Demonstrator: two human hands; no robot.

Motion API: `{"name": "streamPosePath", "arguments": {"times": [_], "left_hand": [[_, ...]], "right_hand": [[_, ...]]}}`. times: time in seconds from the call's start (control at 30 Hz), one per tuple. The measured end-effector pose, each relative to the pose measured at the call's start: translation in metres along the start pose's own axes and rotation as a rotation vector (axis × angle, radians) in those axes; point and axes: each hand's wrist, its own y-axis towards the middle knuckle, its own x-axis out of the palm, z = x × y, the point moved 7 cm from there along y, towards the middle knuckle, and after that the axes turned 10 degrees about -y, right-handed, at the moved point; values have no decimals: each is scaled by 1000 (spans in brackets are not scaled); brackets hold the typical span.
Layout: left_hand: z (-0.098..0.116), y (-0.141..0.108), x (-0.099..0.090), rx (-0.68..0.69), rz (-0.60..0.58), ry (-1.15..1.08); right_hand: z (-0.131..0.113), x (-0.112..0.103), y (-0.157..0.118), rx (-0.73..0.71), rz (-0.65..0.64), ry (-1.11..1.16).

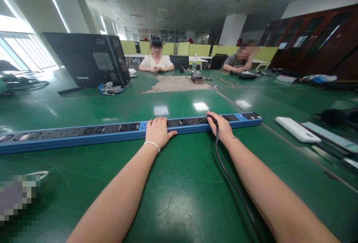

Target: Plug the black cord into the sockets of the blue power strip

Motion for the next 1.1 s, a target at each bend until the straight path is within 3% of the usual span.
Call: {"name": "streamPosePath", "arguments": {"times": [0.17, 0.27, 0.37, 0.53, 0.63, 0.8, 1.1], "left_hand": [[0, -1, 0, 11, -1, 6], [0, -1, 0, 15, -4, 7], [-1, 0, 0, 16, 2, 9], [-1, 0, 1, 16, -6, 14], [-1, 0, 1, 17, -2, 22], [-1, -1, 2, 15, -6, 23], [-1, 0, 2, 20, -5, 13]], "right_hand": [[1, 0, 0, 79, 66, 82], [18, -23, 5, 201, 278, 226], [55, -51, 4, 320, 501, 305], [120, -56, -2, 368, 385, 306], [140, -50, -5, 384, 300, 269], [138, -42, 4, 342, 152, 163], [135, -41, 9, 257, 52, 121]]}}
